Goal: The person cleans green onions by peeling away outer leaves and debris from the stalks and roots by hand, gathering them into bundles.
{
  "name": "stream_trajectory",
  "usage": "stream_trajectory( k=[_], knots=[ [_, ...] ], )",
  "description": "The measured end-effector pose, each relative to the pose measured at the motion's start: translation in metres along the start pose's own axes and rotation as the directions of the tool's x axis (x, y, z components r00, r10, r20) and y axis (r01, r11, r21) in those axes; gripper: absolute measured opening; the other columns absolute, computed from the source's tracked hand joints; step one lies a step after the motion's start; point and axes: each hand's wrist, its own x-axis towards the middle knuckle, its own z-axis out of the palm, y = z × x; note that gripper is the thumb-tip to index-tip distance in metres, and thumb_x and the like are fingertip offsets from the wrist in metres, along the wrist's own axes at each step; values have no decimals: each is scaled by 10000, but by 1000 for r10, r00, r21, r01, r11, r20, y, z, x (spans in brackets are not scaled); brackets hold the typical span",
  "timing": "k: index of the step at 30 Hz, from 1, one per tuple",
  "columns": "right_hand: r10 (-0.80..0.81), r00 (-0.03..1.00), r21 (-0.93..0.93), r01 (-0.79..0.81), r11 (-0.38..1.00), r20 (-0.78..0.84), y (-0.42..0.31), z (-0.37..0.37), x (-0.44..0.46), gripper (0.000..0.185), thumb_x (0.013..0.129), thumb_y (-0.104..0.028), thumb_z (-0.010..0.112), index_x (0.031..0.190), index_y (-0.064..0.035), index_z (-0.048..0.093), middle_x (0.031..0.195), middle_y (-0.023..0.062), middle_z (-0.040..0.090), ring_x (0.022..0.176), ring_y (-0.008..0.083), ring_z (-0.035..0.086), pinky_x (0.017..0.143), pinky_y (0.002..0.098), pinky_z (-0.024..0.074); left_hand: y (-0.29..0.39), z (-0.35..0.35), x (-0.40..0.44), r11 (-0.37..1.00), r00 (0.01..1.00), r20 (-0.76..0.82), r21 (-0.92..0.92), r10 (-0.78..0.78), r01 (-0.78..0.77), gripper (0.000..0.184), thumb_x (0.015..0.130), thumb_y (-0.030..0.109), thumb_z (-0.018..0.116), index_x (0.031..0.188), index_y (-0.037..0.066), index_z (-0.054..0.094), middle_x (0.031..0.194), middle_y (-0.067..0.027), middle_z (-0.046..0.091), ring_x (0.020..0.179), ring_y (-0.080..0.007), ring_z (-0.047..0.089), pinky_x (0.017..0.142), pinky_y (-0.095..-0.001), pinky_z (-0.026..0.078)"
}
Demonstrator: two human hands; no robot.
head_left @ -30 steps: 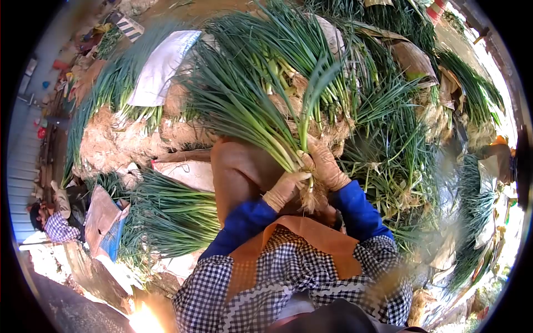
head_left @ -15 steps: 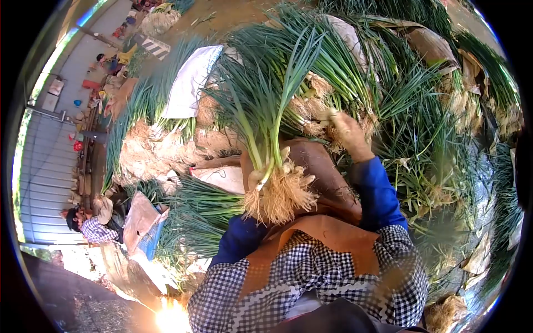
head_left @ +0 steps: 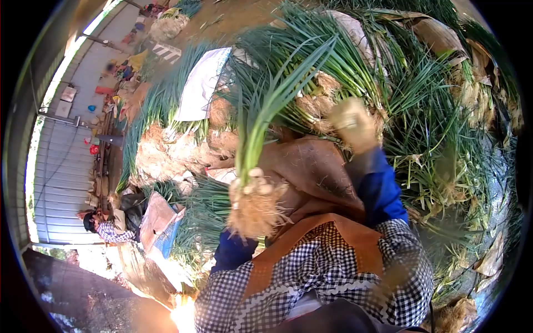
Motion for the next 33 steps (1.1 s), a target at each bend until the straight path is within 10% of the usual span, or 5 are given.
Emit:
stream_trajectory(
  k=[6,21,25,30,33],
  knots=[
    [-86,854,-857,-505,106,-514,-44,-53,-20,357,864,-377,551,1048,-75,604,1031,91,612,940,138,561,836,322,458,43,36,-26,994,974,224,-92,-33,54,90,836,214,597,884,181,529,661,84,567,720,-101,563,873,-375,357],
    [193,927,-211,-129,969,322,52,50,50,160,905,-203,499,789,-92,501,579,-39,417,486,68,383,448,206,346,34,62,-26,993,995,96,-116,-23,34,208,889,254,504,1027,106,452,698,20,583,828,-202,576,918,-405,354],
    [80,991,-227,-103,968,-110,-38,-79,-27,186,889,-243,500,730,-152,468,567,-61,430,425,33,336,369,190,261,39,59,-26,985,994,112,-171,-19,38,205,887,245,508,1021,97,459,687,16,582,817,-205,578,905,-397,359],
    [6,810,-809,-587,-26,-587,-64,-102,-76,395,816,-338,623,1079,-43,613,778,59,633,584,103,552,519,216,459,42,54,-11,980,986,140,-160,-95,117,210,875,252,529,1012,102,476,683,29,582,823,-191,580,906,-369,349],
    [278,944,-858,-287,427,-177,-14,26,-10,411,827,-361,597,1085,-41,609,773,61,618,631,104,561,567,250,471,35,61,-9,992,993,2,-36,-119,119,134,879,233,513,975,140,511,662,83,574,729,-93,583,838,-306,369]
  ],
)
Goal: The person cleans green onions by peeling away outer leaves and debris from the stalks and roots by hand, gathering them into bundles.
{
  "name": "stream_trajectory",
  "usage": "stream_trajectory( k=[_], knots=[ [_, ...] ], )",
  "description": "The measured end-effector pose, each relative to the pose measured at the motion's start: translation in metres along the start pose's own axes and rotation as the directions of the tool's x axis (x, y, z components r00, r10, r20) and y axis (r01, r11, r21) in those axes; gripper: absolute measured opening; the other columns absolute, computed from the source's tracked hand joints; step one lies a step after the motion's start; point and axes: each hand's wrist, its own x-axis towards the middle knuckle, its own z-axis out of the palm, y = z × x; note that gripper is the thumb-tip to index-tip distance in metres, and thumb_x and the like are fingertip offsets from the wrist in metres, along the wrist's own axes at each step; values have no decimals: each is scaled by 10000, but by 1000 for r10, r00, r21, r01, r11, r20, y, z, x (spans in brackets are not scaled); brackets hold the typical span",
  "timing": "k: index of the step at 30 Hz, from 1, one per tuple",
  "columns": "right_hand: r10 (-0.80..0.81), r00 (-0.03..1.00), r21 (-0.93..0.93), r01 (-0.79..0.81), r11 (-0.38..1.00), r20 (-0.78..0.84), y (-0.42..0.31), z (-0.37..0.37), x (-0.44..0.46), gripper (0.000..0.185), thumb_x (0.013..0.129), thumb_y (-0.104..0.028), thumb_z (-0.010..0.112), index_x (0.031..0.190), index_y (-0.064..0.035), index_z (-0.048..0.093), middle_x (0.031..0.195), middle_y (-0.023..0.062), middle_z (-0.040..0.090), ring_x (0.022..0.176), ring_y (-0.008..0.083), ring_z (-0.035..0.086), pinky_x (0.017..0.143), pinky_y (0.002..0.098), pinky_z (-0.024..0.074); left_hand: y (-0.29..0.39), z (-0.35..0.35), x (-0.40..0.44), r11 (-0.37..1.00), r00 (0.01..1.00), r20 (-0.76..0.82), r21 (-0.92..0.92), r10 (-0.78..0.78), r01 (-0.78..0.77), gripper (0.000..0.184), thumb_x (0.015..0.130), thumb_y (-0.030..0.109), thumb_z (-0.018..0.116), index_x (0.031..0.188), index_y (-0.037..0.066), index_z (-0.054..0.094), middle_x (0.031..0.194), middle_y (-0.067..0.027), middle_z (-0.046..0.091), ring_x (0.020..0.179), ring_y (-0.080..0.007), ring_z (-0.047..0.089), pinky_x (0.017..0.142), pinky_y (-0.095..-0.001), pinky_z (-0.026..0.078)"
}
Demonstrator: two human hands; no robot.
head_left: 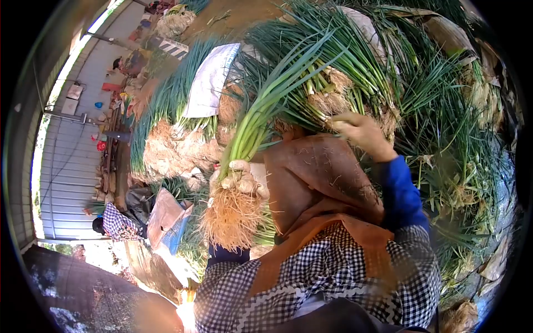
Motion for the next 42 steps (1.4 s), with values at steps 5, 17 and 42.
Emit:
stream_trajectory(
  k=[5,17,42],
  knots=[
    [-30,927,155,-30,987,373,-71,69,62,423,815,-424,605,1037,-65,632,670,19,590,515,74,480,473,213,384,-11,-8,2,998,998,29,44,48,-49,172,892,241,491,996,104,498,702,54,588,765,-144,586,855,-339,367],
    [166,972,211,-129,969,-167,10,-12,4,275,877,-290,557,1005,-56,624,637,0,562,537,59,490,473,174,389,-7,-9,3,999,999,42,-32,21,-19,187,893,246,485,1005,97,502,720,56,595,791,-135,590,860,-332,370],
    [-113,698,73,87,994,707,-34,103,35,337,875,-317,551,1118,-85,581,763,80,620,592,121,572,517,233,458,-4,6,-17,963,956,261,-263,134,-63,290,882,213,498,1141,90,453,892,-7,609,835,-146,578,862,-368,409]
  ],
)
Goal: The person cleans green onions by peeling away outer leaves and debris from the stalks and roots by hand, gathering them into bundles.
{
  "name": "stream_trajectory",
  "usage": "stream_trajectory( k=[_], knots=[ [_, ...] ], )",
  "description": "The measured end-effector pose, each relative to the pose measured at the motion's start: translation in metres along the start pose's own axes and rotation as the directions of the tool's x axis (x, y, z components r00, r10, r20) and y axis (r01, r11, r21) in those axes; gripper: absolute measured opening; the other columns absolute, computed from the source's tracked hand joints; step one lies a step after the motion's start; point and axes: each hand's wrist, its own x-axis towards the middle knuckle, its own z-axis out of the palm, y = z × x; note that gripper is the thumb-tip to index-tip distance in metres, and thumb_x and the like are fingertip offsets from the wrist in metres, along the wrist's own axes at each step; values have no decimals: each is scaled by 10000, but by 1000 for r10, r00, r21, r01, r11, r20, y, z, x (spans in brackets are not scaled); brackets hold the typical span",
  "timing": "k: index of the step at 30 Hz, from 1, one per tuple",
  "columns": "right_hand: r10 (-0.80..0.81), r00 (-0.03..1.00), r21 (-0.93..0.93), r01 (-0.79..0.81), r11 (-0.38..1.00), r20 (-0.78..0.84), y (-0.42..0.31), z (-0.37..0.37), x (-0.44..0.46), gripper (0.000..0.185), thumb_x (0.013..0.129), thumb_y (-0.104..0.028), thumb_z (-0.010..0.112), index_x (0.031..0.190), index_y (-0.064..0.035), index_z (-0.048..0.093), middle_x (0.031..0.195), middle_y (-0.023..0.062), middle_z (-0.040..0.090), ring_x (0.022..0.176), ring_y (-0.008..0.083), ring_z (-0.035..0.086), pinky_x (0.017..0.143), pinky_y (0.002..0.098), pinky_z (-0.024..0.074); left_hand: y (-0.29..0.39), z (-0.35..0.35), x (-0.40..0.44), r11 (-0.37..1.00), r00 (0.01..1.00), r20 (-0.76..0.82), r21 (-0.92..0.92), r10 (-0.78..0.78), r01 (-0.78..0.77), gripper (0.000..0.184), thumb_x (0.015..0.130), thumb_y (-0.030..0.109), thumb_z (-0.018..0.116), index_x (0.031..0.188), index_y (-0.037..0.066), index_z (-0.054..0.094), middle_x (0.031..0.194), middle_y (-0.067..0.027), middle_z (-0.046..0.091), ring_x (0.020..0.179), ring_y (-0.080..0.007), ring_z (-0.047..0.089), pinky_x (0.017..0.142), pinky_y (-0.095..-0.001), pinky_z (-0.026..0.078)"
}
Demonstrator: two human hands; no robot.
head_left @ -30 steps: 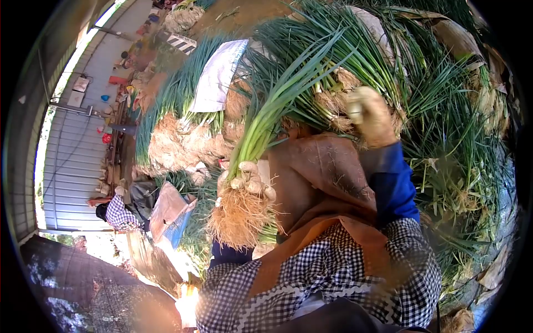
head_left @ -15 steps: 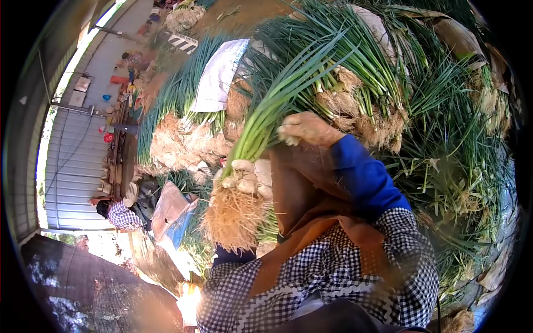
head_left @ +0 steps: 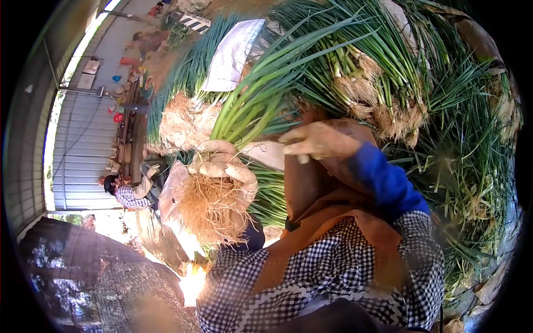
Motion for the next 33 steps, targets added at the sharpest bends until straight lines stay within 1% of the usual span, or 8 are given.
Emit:
stream_trajectory(
  k=[3,5,8,14,17,21,25,33],
  knots=[
    [-207,959,318,138,938,195,13,52,85,348,889,-360,521,1007,-34,561,713,46,589,496,95,486,467,235,397,-4,3,2,995,994,113,-101,-2,13,285,882,191,495,1147,95,453,916,-11,614,836,-141,582,854,-366,417],
    [-300,953,838,198,508,-43,12,91,113,303,912,-328,492,904,-34,566,643,25,545,479,92,448,472,225,391,-6,6,2,978,978,209,-203,-9,52,283,883,176,494,1151,98,453,932,-14,617,837,-138,584,849,-365,423],
    [-424,904,927,199,317,-49,-9,78,72,262,929,-250,461,871,-16,560,603,20,513,470,92,433,465,215,381,-2,10,1,941,943,331,-314,-14,125,282,883,154,491,1157,103,452,955,-18,621,839,-134,587,841,-363,431],
    [-161,876,574,427,699,-455,-38,29,40,306,933,-261,454,832,1,577,591,23,527,470,83,469,444,196,383,12,7,-3,981,968,248,-191,36,13,318,864,160,509,1169,91,447,979,-40,614,827,-146,593,807,-363,450],
    [-99,994,380,109,919,-45,-53,33,47,300,904,-294,520,815,-16,593,584,23,530,473,74,483,439,201,386,18,5,-7,997,986,153,-63,64,-54,341,853,167,520,1174,83,444,989,-53,608,820,-154,596,789,-363,459],
    [-93,994,795,102,598,-58,-51,49,58,178,866,-189,563,807,-21,557,570,-18,486,465,58,429,449,186,335,28,8,-20,991,991,78,65,112,-117,372,838,177,535,1182,73,440,1001,-69,601,810,-164,601,764,-362,472],
    [-327,808,802,565,196,-489,5,19,32,216,945,-212,397,903,-49,533,694,10,509,621,75,504,522,226,416,41,7,-37,963,978,55,173,200,-206,404,822,188,549,1189,63,435,1014,-86,594,800,-175,605,740,-362,485],
    [190,733,757,635,151,-653,70,-44,-39,258,965,-212,363,810,-70,513,501,-53,378,413,54,344,447,211,312,93,8,-102,750,841,162,389,516,-535,470,792,208,578,1204,42,427,1039,-119,580,781,-197,613,691,-362,510]
  ],
)
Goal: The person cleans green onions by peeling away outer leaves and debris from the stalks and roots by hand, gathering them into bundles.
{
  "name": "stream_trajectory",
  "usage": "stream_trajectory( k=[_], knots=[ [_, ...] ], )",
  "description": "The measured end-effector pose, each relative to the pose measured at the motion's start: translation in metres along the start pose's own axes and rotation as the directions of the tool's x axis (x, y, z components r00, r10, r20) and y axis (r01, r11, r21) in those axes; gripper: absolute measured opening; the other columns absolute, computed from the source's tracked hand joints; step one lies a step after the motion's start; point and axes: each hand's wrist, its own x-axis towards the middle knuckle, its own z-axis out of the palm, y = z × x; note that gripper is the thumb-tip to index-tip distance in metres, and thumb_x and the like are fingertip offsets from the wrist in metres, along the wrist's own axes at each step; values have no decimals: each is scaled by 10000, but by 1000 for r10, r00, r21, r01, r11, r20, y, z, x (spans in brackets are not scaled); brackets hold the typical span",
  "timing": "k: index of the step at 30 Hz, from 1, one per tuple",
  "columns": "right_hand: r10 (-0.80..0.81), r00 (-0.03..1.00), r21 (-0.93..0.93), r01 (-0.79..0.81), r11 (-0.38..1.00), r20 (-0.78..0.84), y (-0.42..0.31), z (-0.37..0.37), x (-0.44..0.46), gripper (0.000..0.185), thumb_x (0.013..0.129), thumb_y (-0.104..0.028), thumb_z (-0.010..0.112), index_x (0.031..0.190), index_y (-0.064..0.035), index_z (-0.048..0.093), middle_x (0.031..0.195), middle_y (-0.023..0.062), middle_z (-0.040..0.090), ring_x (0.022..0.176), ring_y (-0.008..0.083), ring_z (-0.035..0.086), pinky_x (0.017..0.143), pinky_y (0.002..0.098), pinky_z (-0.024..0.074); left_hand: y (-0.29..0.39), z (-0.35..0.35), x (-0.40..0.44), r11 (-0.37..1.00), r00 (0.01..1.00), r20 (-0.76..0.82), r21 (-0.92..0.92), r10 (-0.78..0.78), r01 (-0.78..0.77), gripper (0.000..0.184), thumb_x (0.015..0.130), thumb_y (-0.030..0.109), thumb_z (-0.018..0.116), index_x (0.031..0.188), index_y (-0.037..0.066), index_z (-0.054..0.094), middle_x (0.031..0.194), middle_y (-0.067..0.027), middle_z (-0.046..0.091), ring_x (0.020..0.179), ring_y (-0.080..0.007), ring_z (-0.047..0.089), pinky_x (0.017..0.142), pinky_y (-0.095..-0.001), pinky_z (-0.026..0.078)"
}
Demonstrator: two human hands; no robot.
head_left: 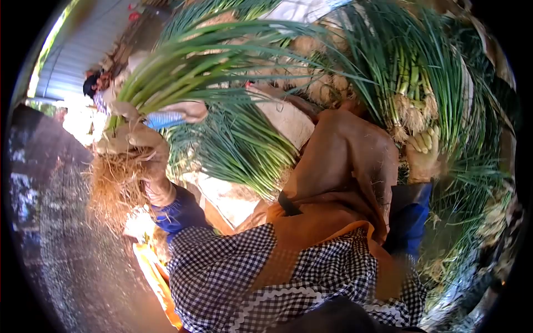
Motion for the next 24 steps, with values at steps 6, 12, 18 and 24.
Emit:
stream_trajectory(
  k=[6,12,18,24],
  knots=[
    [65,996,-34,-67,997,-69,-37,-42,-19,203,957,-194,391,828,-78,496,540,-37,365,450,70,337,459,222,312,62,-40,-41,887,927,-93,338,364,-315,520,769,223,600,1215,26,420,1058,-144,569,766,-213,620,654,-362,529],
    [69,993,-209,-88,974,-99,-76,-61,-40,210,957,-200,407,818,-58,474,574,-28,350,473,73,324,476,222,315,95,-180,-108,637,783,-418,770,461,36,545,768,241,598,1230,10,425,1048,-171,580,796,-249,625,641,-393,538],
    [21,947,-413,-158,897,-319,-105,-91,-74,184,947,-212,437,867,-54,486,611,-3,378,523,92,336,487,226,320,-32,-363,-216,915,454,-891,166,-21,367,398,819,202,561,1164,6,537,768,-141,643,725,-235,628,691,-330,503],
    [-225,834,-788,-337,516,-504,-134,-128,-112,194,916,-243,487,976,-77,569,749,15,558,632,124,497,568,236,404,-93,-434,-258,686,543,-837,353,-73,636,153,839,175,534,937,74,594,837,-61,605,762,-163,556,682,-284,458]
  ],
)
